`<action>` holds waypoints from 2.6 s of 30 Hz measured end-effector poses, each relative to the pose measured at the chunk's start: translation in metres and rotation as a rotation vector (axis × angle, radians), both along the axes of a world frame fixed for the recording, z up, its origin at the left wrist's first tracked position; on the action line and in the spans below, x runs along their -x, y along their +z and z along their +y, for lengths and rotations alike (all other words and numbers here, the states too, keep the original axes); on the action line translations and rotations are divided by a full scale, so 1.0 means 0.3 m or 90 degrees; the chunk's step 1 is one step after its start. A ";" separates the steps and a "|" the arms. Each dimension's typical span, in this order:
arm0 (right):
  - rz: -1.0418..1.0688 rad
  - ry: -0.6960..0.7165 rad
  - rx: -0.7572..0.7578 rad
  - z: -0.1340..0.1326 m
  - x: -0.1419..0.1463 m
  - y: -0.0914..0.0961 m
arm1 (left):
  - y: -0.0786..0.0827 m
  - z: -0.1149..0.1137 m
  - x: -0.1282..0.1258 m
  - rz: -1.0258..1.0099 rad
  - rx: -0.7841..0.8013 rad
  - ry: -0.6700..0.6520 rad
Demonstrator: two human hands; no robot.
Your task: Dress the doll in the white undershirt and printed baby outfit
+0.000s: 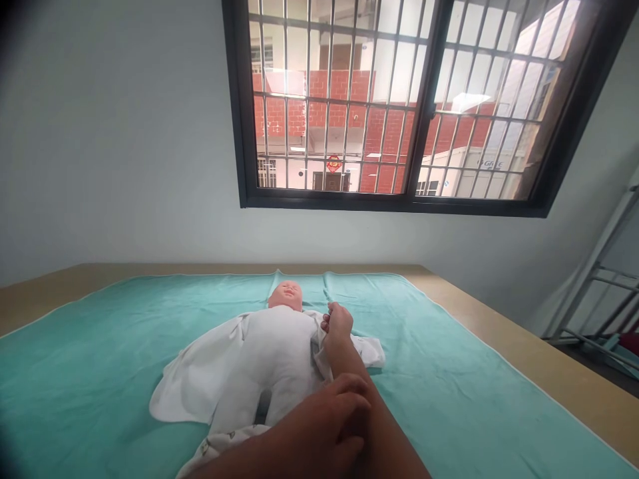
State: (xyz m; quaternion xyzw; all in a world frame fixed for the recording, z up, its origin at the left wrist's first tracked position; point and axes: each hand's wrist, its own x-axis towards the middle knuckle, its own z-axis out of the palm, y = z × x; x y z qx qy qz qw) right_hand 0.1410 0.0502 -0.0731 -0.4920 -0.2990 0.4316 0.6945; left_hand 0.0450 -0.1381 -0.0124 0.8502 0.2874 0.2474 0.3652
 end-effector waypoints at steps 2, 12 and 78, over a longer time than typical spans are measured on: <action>-0.012 -0.002 0.010 -0.007 0.005 0.006 | 0.028 -0.008 0.005 -0.014 0.067 -0.023; -0.508 0.202 -0.286 -0.319 0.054 0.063 | 0.054 0.120 0.355 -0.259 0.115 0.257; -0.832 0.393 -0.244 -0.449 -0.067 0.027 | -0.152 0.153 0.519 -0.086 -0.046 0.391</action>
